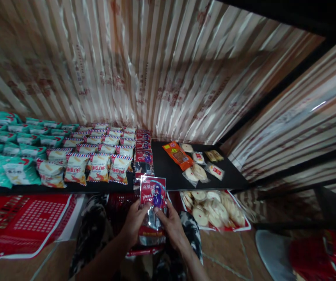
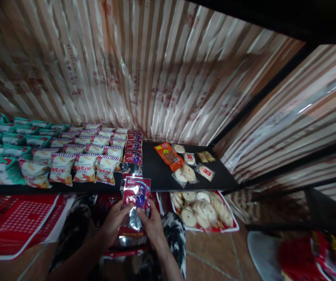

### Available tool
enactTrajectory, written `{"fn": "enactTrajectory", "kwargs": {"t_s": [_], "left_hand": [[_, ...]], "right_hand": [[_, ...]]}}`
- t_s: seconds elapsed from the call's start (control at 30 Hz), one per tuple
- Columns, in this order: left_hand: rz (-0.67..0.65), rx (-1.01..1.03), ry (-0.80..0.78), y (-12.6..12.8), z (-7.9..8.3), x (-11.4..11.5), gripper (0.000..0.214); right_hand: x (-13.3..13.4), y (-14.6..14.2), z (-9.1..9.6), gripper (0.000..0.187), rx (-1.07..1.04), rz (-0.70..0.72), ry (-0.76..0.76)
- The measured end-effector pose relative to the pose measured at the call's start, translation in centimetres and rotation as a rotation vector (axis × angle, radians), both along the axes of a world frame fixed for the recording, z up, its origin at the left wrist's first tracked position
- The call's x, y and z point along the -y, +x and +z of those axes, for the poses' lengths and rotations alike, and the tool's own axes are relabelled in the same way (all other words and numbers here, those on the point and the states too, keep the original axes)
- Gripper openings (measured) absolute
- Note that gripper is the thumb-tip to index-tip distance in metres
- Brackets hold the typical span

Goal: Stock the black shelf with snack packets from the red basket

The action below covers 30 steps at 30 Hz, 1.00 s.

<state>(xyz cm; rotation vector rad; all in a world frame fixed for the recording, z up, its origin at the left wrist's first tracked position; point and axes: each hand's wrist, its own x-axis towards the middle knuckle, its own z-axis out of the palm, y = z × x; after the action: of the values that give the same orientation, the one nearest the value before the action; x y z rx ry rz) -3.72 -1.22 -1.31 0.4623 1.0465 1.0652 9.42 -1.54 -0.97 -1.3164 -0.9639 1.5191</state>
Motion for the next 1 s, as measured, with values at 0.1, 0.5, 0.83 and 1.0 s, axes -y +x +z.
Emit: {"fn": "enactTrajectory", "kwargs": {"t_s": [0.1,0.5,0.83,1.0], "left_hand": [[-0.029,-0.028,0.029,0.3,-0.2,0.0,0.046],[0.111,-0.174,0.066,0.6,-0.8,-0.7,0.046],[0.225,-0.282,0.231,-0.1,0.5,-4.6,0.045],[0.259,-0.239,0.188,-0.8,0.8,-5.5,0.040]], "right_hand": [[-0.4,0.6,-0.5,0.051,0.029,-0.063,-0.002],[-5.7,1.5,-0.9,0.070,0.149,-0.219,0.117],[-13.0,-1.1,0.1,0.075,0.228,-0.191,0.254],[-15.2,-1.5,0.3,0.074,0.159,-0.233,0.238]]}}
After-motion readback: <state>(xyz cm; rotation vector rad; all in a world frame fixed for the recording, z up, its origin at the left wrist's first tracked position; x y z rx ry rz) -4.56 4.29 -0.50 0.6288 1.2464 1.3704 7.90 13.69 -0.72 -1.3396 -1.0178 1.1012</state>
